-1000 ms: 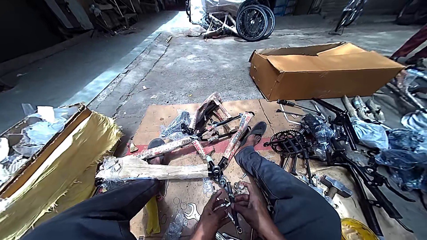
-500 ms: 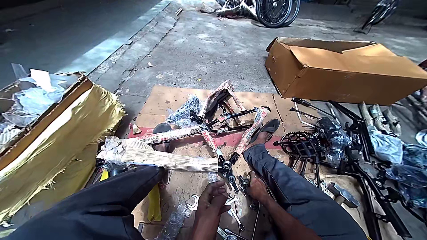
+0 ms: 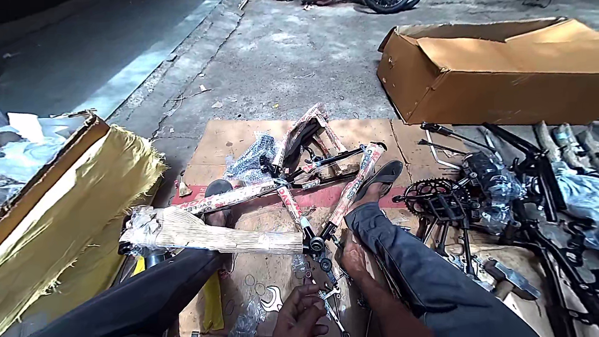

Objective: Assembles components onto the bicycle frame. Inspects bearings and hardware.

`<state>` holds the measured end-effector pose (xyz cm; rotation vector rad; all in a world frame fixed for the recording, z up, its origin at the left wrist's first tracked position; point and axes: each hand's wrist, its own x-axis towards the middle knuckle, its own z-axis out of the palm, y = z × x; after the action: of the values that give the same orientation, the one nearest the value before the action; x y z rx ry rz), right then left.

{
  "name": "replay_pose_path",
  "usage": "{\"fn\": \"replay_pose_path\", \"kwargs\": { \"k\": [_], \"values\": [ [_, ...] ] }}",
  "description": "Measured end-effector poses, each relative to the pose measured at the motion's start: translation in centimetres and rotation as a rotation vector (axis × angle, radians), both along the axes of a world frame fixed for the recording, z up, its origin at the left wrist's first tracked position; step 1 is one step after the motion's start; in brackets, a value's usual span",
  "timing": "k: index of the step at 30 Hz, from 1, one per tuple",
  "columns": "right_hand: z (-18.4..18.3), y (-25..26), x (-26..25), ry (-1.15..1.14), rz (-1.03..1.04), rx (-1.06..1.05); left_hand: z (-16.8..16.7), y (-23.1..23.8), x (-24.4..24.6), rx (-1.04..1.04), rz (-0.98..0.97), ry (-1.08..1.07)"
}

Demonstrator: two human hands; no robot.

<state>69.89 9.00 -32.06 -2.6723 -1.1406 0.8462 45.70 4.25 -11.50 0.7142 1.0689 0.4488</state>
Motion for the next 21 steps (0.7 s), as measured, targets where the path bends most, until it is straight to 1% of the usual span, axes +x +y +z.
{"fn": "replay_pose_path", "kwargs": {
  "k": [4, 7, 10, 13, 14, 16, 18, 19, 20, 21],
  "values": [
    [-0.2, -0.6, 0.2, 0.001, -0.015, 0.027, 0.2, -0.3, 0.1, -0.009, -0.041, -0.019],
    [0.5, -0.8, 0.3, 0.017, -0.017, 0.013, 0.6, -0.4, -0.1, 0.017, -0.034, -0.025],
    [1.8, -1.4, 0.2, 0.031, -0.039, 0.044, 1.0, -0.6, -0.1, 0.031, -0.026, -0.030],
    [4.8, -1.6, 0.4, 0.067, -0.049, 0.075, 1.4, -1.0, 0.2, 0.054, -0.037, -0.033],
    [6.2, -1.4, 0.5, 0.110, -0.055, 0.116, 1.6, -1.0, 0.2, 0.067, -0.034, -0.034],
    [10.4, -1.3, 0.4, 0.276, -0.125, 0.310, 2.1, -1.3, -0.2, 0.102, -0.023, -0.041],
    [17.1, -3.5, -0.2, 0.478, -0.218, 0.590, 2.5, -1.6, -0.7, 0.140, -0.039, -0.068],
    [20.8, -5.3, -0.3, 0.542, -0.212, 0.720, 2.6, -1.8, -0.8, 0.157, -0.056, -0.076],
    [24.4, -7.3, -0.1, 0.519, -0.170, 0.830, 2.7, -1.9, -0.8, 0.173, -0.077, -0.075],
    [27.4, -9.5, 0.6, 0.383, -0.111, 0.928, 2.8, -1.8, -0.7, 0.183, -0.097, -0.074]
  ]
}}
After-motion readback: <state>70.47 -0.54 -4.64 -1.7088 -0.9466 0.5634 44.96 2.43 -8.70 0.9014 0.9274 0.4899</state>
